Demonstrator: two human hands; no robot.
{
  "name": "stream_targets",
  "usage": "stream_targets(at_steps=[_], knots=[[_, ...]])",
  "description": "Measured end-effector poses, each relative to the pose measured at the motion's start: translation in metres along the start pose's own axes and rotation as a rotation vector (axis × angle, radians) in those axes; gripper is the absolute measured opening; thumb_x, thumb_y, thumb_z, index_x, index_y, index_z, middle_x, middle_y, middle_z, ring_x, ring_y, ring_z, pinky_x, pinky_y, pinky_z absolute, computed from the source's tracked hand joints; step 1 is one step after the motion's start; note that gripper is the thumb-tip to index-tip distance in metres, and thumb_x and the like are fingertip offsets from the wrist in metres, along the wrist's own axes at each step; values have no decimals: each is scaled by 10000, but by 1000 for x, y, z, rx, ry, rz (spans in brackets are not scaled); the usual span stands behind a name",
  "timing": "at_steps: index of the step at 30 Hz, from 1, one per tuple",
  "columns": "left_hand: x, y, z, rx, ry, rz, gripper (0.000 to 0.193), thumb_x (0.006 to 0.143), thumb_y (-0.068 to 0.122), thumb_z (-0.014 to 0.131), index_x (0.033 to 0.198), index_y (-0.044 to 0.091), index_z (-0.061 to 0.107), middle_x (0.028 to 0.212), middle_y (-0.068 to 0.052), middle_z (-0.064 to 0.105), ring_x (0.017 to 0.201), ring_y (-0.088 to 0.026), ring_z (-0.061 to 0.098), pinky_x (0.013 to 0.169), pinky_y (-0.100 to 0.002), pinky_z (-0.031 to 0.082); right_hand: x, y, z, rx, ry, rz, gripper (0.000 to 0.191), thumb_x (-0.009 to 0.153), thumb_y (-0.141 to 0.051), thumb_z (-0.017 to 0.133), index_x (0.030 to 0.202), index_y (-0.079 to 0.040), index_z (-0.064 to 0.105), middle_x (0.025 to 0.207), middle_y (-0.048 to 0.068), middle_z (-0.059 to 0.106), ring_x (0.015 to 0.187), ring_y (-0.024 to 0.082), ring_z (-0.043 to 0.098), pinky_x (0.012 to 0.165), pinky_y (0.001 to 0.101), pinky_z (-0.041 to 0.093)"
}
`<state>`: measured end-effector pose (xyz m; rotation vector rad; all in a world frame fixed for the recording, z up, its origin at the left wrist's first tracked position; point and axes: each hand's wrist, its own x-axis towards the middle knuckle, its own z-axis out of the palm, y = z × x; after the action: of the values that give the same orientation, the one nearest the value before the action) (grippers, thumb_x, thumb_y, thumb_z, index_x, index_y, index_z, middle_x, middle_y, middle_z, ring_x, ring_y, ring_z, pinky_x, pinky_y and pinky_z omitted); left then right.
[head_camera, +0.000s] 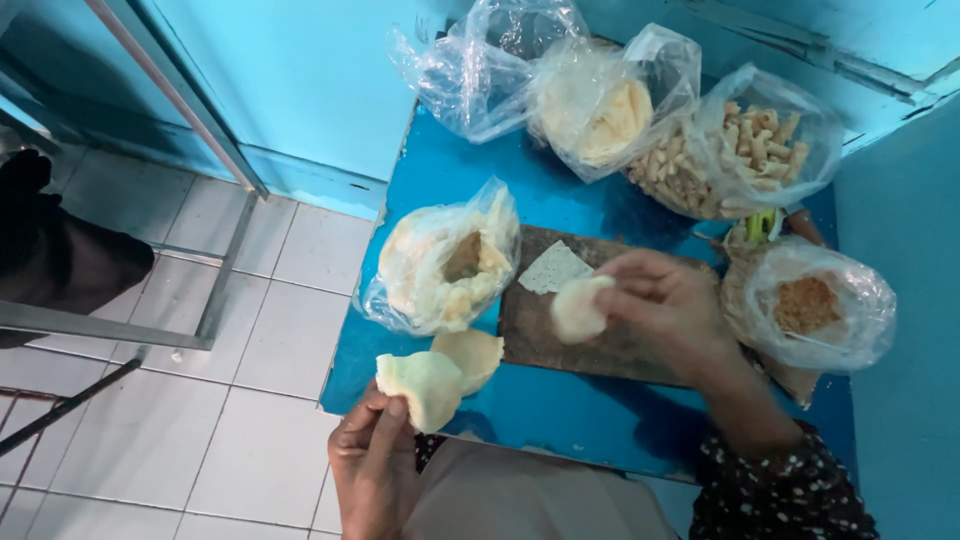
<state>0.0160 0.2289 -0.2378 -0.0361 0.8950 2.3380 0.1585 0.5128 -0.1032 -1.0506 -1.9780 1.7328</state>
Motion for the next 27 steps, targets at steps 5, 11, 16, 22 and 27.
stream_targets(at_steps=[5, 11, 16, 22, 27], knots=[[5, -5, 3, 7, -17, -16, 132, 961, -59, 589, 1047, -90, 684, 1272, -198, 690, 1129, -278, 685, 982, -445, 550, -6, -5, 18, -981, 299, -628, 201, 946, -191, 767, 1117, -93, 722, 940, 90, 768, 826, 220, 737, 734, 353, 578], [5, -9, 1, 66, 69, -67, 151, 960, -60, 582, 1057, -109, 686, 1232, -221, 686, 1091, -284, 689, 960, -459, 566, 0, -11, 40, -942, 113, -605, 447, 800, -267, 834, 1183, -78, 702, 967, 111, 776, 833, 210, 762, 711, 333, 583], [14, -7, -2, 66, 60, -39, 150, 966, -65, 583, 1071, -111, 678, 1254, -225, 680, 1113, -279, 683, 971, -450, 571, 4, -28, 0, -675, 182, -432, 365, 905, -134, 746, 1259, -70, 682, 1048, 94, 774, 881, 186, 757, 769, 289, 604], [20, -9, 8, 82, 79, -112, 150, 950, -57, 580, 1060, -106, 669, 1281, -212, 678, 1123, -272, 683, 959, -431, 569, 15, -23, -5, -909, 44, -566, 188, 849, -138, 775, 1032, -100, 753, 1021, 68, 757, 865, 213, 744, 731, 327, 591], [23, -14, 15, 86, 57, -106, 167, 959, -52, 579, 1081, -112, 677, 1290, -210, 666, 1129, -266, 670, 961, -410, 557, 18, -15, 20, -1015, -27, -915, 235, 858, -248, 795, 1031, -103, 731, 999, 71, 693, 948, 259, 683, 732, 383, 556]])
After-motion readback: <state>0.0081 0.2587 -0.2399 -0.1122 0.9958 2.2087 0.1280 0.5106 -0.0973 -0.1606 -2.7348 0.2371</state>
